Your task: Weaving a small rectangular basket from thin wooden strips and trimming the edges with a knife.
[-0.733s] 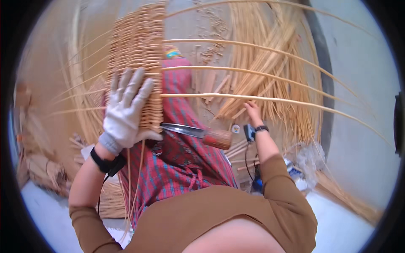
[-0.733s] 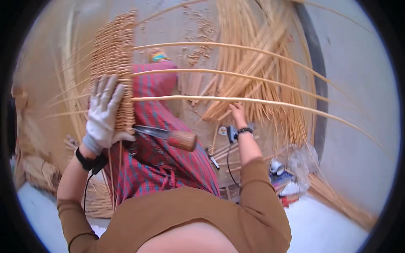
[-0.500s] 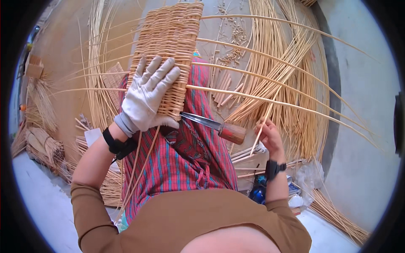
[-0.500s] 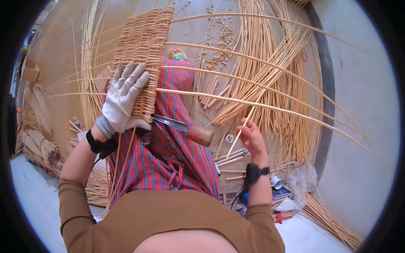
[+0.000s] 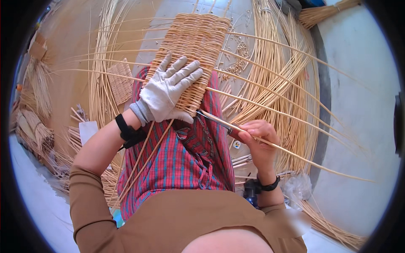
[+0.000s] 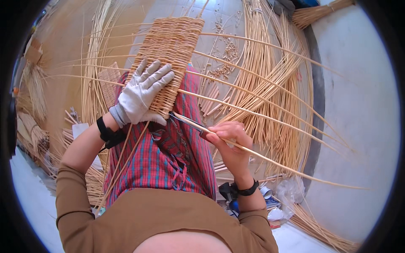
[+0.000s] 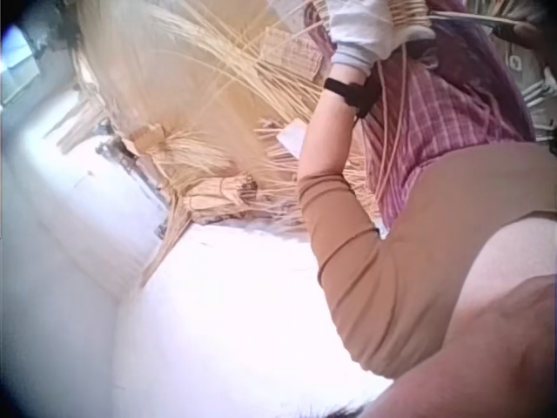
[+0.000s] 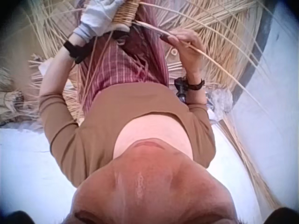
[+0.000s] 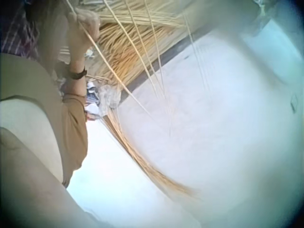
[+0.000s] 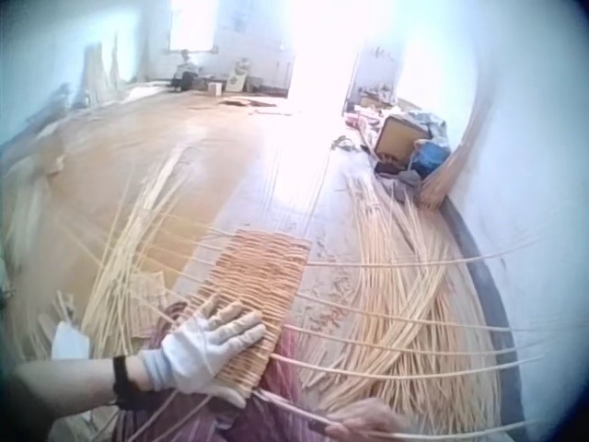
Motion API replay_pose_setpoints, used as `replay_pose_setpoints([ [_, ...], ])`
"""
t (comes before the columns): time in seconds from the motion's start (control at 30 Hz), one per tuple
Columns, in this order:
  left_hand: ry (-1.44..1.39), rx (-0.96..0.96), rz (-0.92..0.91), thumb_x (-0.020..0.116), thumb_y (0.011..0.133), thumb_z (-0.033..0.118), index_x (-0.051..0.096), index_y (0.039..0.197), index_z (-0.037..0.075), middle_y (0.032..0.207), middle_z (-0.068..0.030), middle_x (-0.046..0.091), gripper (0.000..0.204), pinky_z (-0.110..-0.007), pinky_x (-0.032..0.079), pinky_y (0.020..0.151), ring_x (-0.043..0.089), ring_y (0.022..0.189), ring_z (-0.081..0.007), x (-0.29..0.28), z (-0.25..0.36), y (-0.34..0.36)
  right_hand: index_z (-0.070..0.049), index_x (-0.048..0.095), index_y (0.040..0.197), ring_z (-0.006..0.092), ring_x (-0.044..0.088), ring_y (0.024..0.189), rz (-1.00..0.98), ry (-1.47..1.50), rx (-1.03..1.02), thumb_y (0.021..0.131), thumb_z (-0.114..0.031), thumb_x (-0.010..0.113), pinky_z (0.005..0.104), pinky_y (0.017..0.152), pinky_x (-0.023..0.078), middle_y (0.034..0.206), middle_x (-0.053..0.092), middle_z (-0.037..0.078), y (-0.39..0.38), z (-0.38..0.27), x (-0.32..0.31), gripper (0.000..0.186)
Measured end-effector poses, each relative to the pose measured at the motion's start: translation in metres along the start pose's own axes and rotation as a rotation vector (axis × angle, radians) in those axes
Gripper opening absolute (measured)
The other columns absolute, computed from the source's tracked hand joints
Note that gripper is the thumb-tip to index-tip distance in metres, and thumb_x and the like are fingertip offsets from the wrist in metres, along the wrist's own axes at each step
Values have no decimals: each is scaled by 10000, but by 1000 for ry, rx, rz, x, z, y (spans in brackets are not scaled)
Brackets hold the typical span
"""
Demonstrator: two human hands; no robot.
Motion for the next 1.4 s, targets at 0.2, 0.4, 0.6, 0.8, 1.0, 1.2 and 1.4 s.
replay_pose_setpoints([
  [0.2, -24, 5, 13, 740, 665, 867, 362, 1680, 155, 1739, -100, 356, 1297, -588, 79, 1352, 269, 1627, -363, 3, -3, -2, -83, 653, 951, 261, 742, 1027, -124, -15, -4, 834, 65, 863, 378, 919, 572, 1020, 796, 104, 12, -5, 6, 282],
  [0.4, -73, 5, 46, 787, 596, 825, 416, 1654, 146, 1721, -104, 385, 1310, -596, 94, 1352, 286, 1618, -366, 5, -2, -2, -63, 636, 937, 306, 750, 1039, -217, -3, -15, 837, 75, 853, 413, 925, 589, 1065, 790, 128, 16, 9, 7, 276],
  [0.6, -93, 5, 24, 746, 635, 849, 394, 1669, 166, 1736, -89, 365, 1289, -603, 74, 1349, 263, 1630, -349, 5, -3, 0, -95, 727, 1290, 318, 759, 944, -425, -446, -73, 1001, -191, 664, 388, 814, 610, 1064, 770, 123, 34, -19, 37, 310],
  [0.8, -128, -37, 55, 826, 558, 793, 439, 1647, 192, 1719, -69, 396, 1303, -591, 108, 1356, 291, 1621, -336, 2, -4, 0, -146, 691, 1431, 318, 713, 743, -726, -522, 32, 1057, -199, 588, 401, 680, 586, 889, 707, 124, 48, -9, 32, 391],
  [1.0, -143, -16, 73, 809, 555, 816, 436, 1649, 185, 1718, -75, 398, 1316, -603, 101, 1351, 296, 1619, -339, 6, -8, 0, -253, 455, 1658, 161, 644, 691, -1062, -169, 672, 1139, -282, 499, 353, 699, 561, 801, 631, 104, 59, 17, 45, 521],
  [1.2, -154, -18, 45, 709, 607, 890, 424, 1657, 170, 1729, -79, 383, 1304, -601, 82, 1351, 274, 1632, -328, 9, -9, -5, -158, 534, 1598, 100, 643, 734, -887, -47, 716, 1128, -437, 512, 272, 676, 532, 884, 697, 33, 54, 4, 43, 548],
  [1.4, -182, -28, 54, 711, 605, 890, 410, 1664, 187, 1736, -63, 375, 1307, -602, 69, 1352, 273, 1632, -326, 7, -11, -6, -72, 591, 1535, 95, 625, 737, -667, -115, 574, 1155, -399, 389, 252, 660, 505, 934, 706, 50, 34, -12, 30, 541],
])
Point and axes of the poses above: each hand's wrist, its own y-axis towards the middle knuckle, its own x-axis out of the palm, z = x × y, the point moved 3 cm from there along y, towards the middle knuckle
